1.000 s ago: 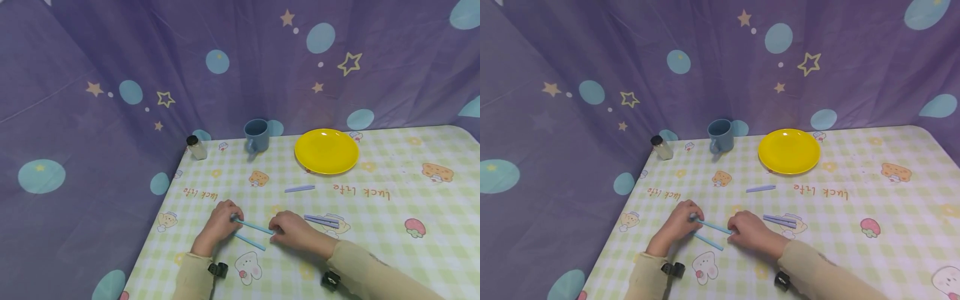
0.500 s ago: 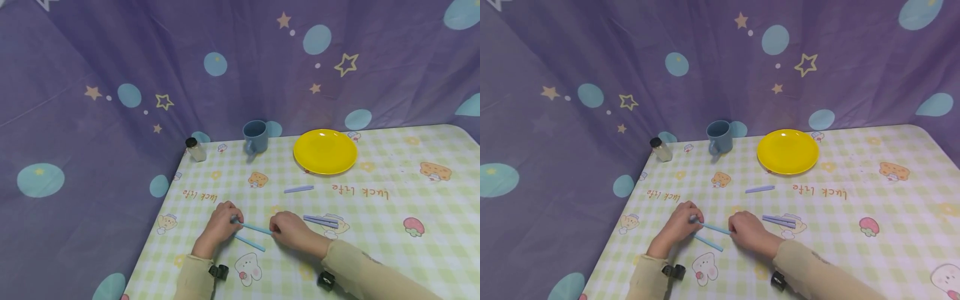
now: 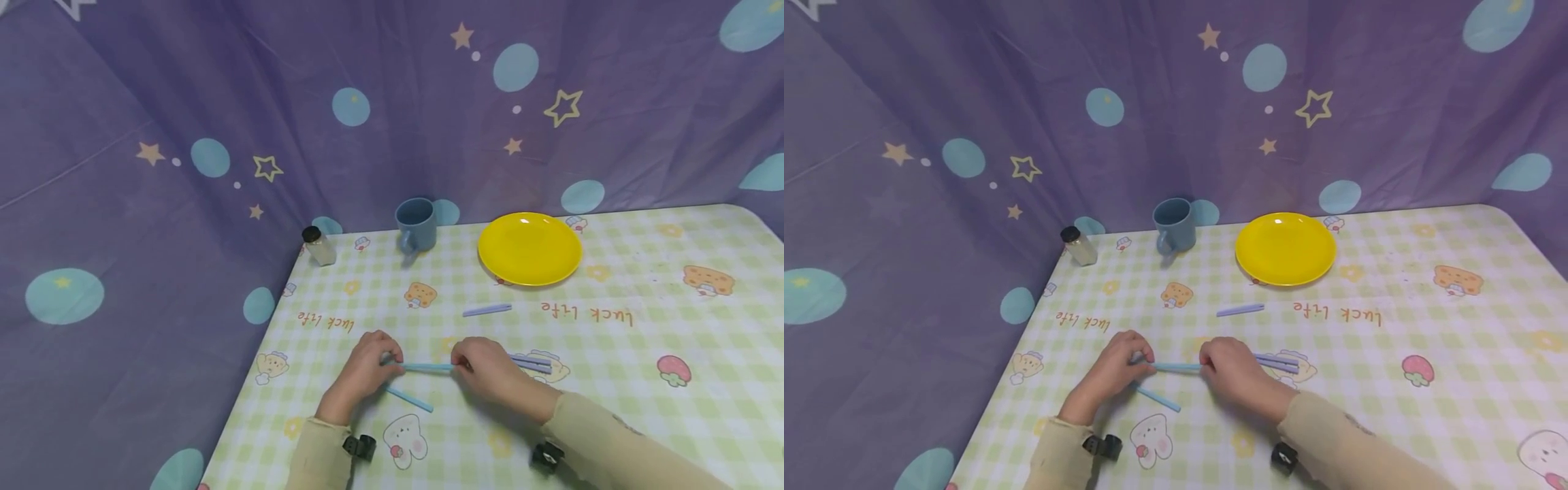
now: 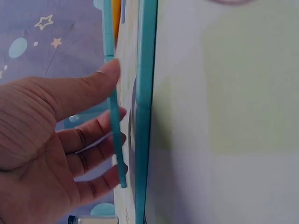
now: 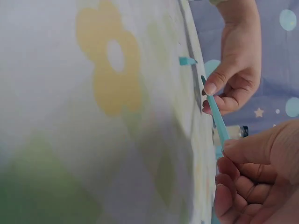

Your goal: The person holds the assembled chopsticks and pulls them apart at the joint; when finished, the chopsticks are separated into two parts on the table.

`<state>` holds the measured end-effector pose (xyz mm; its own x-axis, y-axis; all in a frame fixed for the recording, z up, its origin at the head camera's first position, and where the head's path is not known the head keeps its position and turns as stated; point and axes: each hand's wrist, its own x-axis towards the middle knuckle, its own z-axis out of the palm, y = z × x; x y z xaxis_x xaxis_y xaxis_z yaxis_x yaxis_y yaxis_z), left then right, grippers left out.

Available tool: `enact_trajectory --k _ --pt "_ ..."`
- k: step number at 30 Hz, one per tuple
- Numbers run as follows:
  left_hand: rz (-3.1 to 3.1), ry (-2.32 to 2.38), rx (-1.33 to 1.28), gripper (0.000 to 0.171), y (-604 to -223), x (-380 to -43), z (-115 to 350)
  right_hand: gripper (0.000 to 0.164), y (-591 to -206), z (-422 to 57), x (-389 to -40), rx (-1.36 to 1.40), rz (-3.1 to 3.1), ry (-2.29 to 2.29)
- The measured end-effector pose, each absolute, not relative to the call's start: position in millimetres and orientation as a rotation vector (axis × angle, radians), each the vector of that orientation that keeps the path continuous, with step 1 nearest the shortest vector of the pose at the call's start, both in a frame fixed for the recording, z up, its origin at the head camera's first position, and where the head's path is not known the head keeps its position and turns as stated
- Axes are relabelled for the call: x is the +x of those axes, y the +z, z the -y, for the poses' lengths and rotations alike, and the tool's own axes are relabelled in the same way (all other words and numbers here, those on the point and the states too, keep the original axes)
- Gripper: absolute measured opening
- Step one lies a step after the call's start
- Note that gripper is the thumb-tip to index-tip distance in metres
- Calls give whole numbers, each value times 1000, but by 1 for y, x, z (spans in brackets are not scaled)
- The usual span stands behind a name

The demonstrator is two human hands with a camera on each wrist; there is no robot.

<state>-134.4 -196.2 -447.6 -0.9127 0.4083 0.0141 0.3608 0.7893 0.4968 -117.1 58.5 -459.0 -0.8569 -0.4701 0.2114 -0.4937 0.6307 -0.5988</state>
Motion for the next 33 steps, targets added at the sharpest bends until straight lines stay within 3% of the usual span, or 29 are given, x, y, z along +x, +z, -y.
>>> enact_trajectory --k 16,33 --pt "-2657 1207 743 8 -444 -136 166 16 -430 -110 -122 871 2745 993" --pt "-2636 1349 770 5 -446 -133 122 12 -424 -140 -122 833 2801 1141"
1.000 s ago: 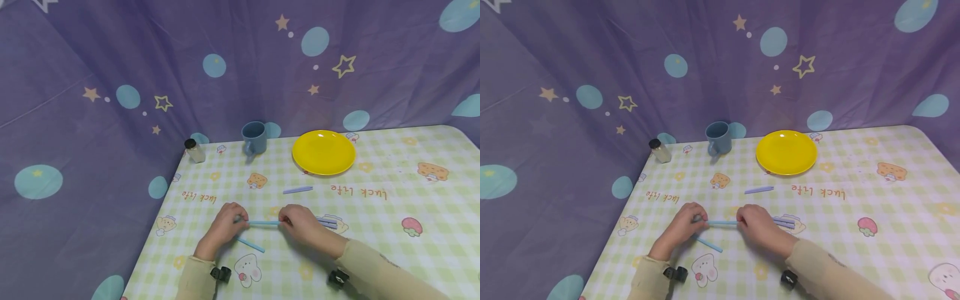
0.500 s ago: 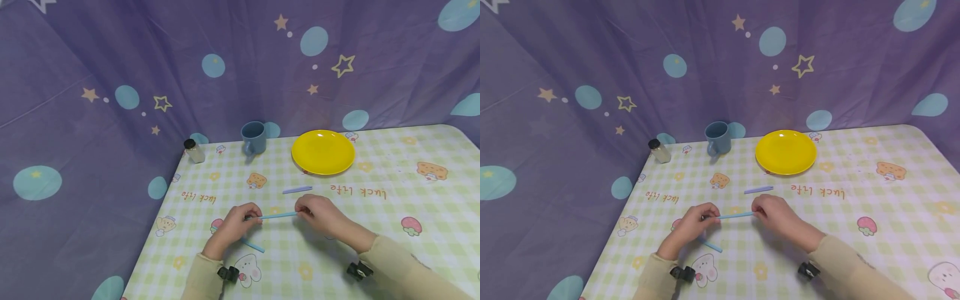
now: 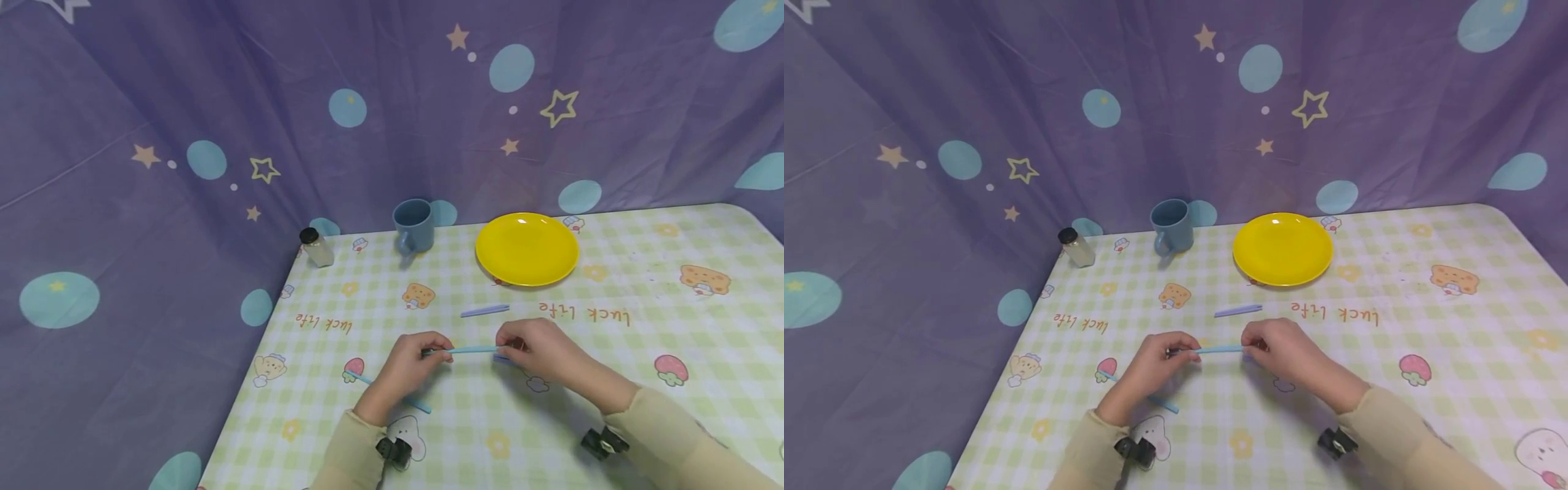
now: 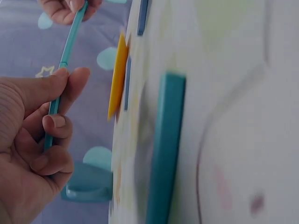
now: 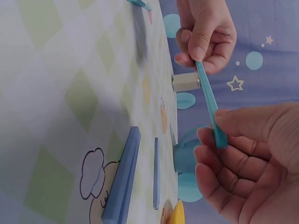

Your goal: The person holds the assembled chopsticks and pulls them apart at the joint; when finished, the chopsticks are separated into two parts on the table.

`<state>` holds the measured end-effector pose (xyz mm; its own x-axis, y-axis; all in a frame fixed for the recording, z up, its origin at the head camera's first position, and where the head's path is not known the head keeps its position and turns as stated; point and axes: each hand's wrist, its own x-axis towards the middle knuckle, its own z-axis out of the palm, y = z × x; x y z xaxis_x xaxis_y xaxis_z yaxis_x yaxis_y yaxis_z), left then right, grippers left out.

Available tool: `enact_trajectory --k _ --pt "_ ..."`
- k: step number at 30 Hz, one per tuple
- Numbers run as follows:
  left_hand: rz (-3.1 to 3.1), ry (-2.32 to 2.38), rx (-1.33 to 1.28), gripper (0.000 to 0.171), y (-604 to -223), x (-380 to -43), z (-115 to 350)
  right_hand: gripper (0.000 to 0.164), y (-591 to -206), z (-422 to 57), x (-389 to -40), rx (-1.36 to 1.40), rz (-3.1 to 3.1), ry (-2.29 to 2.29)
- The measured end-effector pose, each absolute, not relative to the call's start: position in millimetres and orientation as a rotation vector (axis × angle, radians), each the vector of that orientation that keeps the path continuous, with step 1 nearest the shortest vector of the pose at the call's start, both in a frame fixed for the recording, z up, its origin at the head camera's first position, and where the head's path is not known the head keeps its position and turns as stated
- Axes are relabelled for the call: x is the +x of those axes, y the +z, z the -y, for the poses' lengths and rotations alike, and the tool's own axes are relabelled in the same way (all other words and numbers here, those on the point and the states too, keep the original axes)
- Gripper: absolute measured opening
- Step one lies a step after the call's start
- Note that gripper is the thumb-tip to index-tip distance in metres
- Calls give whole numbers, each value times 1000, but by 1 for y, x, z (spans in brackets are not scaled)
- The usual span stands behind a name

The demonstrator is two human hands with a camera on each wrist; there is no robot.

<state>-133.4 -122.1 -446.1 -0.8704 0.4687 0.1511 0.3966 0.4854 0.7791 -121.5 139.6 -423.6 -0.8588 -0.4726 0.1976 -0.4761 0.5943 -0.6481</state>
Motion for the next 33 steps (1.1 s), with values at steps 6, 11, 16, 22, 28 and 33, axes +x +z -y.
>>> enact_trajectory --k 6,11,16,22,28,33 --pt "-2637 1325 850 6 -446 -134 103 10 -427 -138 -118 918 2777 1124" --pt "-2627 1300 889 7 -446 -132 91 11 -431 -139 -117 938 2747 1108" --pt "-2639 1278 937 8 -447 -132 84 11 -436 -139 -116 943 2701 1107" --pt "-2674 1298 929 6 -446 -131 81 13 -442 -139 -114 948 2565 1145" --pt "-2643 1383 888 6 -444 -130 79 19 -445 -140 -114 941 2444 1116" --pt "-2627 1425 873 7 -443 -130 78 20 -443 -141 -114 944 2457 1108"
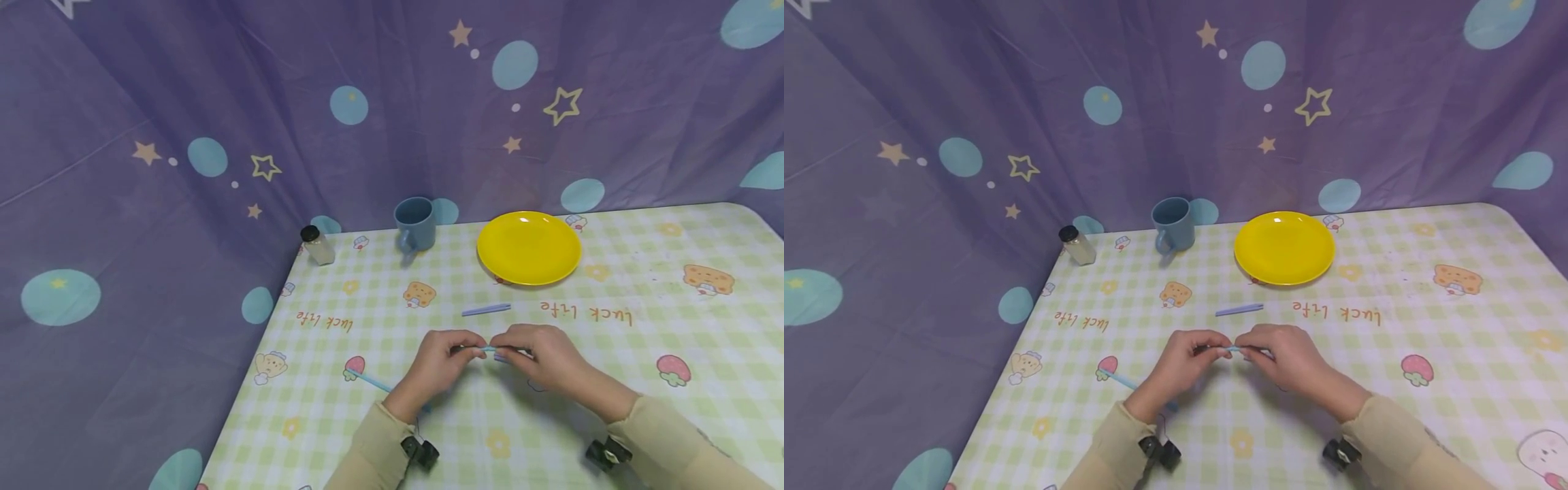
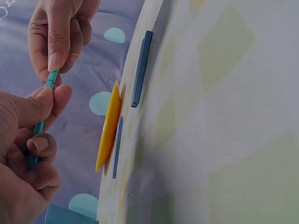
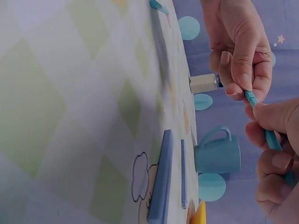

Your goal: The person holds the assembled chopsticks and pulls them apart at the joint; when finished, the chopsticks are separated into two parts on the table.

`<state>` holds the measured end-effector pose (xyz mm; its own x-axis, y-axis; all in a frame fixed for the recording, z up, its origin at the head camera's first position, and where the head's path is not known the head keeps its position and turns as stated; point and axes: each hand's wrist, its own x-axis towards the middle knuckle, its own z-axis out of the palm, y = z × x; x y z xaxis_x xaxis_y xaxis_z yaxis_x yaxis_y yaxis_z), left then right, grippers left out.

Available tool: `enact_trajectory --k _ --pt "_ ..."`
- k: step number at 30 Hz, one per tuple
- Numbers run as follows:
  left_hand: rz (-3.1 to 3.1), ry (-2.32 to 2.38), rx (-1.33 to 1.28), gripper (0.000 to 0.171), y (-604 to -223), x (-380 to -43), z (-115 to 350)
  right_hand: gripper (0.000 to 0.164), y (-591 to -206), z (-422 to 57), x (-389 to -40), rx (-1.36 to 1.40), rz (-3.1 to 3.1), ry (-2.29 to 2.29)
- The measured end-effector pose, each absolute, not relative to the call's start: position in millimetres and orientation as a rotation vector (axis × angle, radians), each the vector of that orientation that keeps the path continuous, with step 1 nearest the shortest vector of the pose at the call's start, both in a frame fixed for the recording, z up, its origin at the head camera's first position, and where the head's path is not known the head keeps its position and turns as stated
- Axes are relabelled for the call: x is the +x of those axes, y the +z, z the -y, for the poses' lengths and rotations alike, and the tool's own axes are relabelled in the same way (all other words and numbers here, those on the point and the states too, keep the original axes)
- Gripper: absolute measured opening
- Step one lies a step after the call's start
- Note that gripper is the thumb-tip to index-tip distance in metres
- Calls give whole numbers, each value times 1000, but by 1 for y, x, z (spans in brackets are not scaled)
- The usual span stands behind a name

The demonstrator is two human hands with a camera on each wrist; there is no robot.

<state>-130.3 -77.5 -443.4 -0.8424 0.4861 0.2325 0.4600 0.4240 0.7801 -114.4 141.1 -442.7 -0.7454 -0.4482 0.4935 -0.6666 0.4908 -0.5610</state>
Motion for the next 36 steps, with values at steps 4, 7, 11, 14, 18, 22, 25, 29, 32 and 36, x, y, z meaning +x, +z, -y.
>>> enact_trajectory --k 4,7,11,14,18,22,25,29,32,36 --pt "-2630 1441 862 7 -444 -132 78 20 -439 -145 -115 929 2515 1074" --pt "-2649 1445 841 7 -444 -134 80 20 -436 -150 -116 896 2546 1035" --pt "-2637 1442 826 7 -444 -139 83 14 -434 -158 -118 854 2592 1003" --pt "-2593 1422 843 10 -445 -144 85 12 -436 -163 -120 827 2664 1014" --pt "-2550 1355 842 21 -447 -155 86 21 -439 -170 -122 805 2771 1077" --pt "-2579 1309 796 28 -450 -166 85 31 -441 -177 -124 850 2836 1083" --pt "-2641 1310 721 25 -452 -174 81 34 -443 -179 -125 855 2851 1051" --pt "-2742 1273 598 18 -454 -182 72 35 -449 -178 -126 779 2835 1034" --pt "-2807 1215 535 13 -455 -186 65 27 -455 -175 -127 735 2807 1015" --pt "-2862 1155 482 9 -458 -190 56 11 -461 -169 -128 673 2780 993"
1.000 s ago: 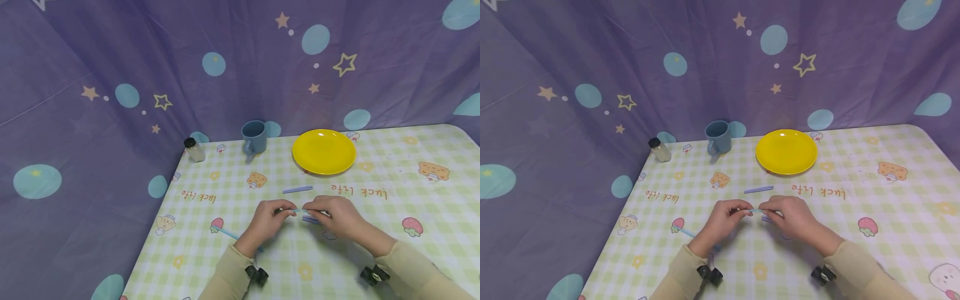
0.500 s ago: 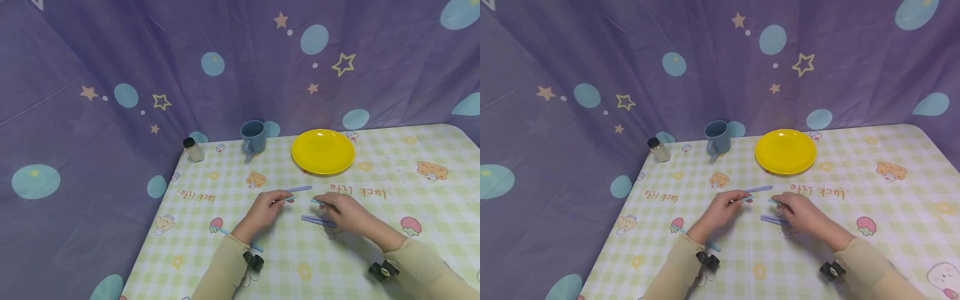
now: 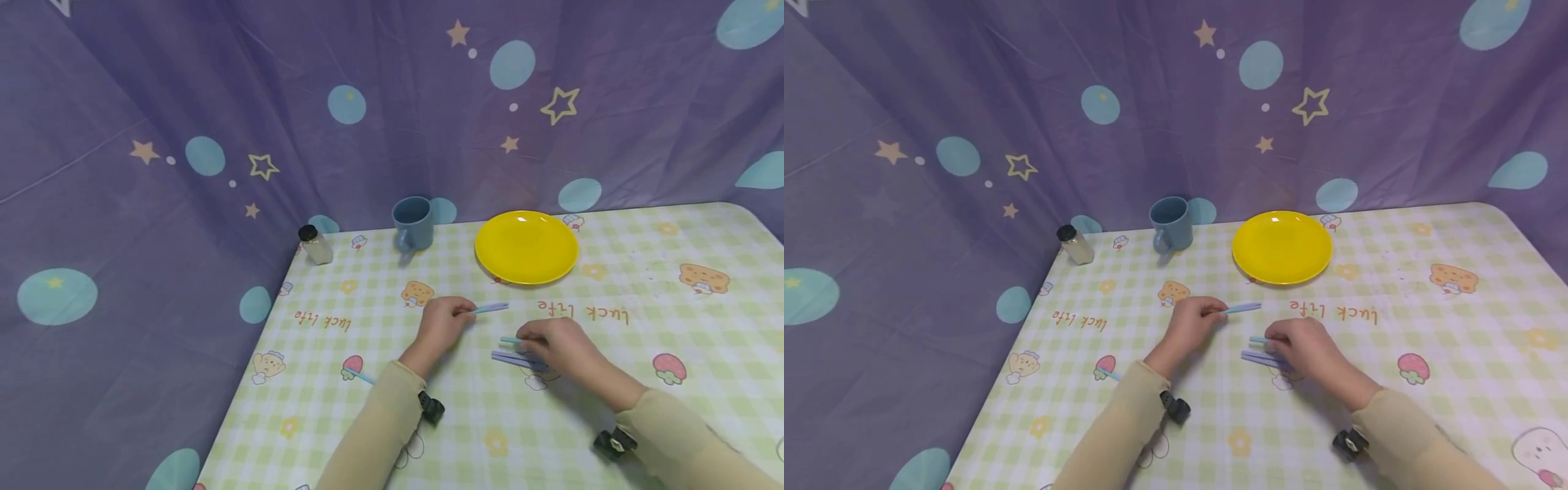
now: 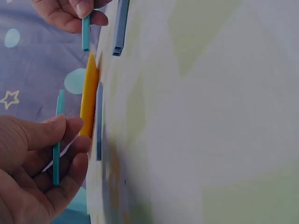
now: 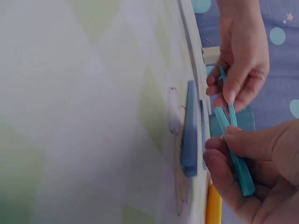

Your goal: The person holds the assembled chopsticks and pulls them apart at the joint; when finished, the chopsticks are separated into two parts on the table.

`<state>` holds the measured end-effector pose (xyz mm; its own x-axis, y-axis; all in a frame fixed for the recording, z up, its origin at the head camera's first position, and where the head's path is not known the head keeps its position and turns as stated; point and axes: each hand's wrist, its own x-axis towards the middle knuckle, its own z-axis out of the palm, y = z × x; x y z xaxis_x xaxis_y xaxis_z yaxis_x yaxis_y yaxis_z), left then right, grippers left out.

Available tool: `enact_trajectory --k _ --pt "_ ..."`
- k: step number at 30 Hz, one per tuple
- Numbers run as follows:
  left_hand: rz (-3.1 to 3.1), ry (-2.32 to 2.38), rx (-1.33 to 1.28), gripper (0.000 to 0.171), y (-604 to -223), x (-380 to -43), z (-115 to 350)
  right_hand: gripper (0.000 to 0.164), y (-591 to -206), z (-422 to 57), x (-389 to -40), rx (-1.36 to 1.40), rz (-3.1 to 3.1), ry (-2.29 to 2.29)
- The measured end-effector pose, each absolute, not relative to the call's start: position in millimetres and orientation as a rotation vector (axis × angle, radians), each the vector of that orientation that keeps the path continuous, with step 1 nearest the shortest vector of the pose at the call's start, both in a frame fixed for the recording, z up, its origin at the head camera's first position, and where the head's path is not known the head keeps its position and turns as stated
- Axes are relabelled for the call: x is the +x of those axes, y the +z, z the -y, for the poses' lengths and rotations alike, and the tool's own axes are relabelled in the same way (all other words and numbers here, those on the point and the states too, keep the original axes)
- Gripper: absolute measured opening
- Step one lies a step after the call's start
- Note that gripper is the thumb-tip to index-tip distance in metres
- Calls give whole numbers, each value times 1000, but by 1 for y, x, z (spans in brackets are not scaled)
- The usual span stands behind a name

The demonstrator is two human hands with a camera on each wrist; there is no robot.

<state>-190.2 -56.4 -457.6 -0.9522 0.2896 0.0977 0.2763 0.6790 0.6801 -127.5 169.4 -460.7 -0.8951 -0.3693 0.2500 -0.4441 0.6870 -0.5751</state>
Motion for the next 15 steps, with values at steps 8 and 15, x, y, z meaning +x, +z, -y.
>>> enact_trajectory --k 8,15 --pt "-2890 1154 403 3 -465 -197 42 13 -464 -155 -129 503 2843 1015" --pt "-2901 1117 360 9 -470 -203 36 14 -469 -152 -133 418 2956 1064"
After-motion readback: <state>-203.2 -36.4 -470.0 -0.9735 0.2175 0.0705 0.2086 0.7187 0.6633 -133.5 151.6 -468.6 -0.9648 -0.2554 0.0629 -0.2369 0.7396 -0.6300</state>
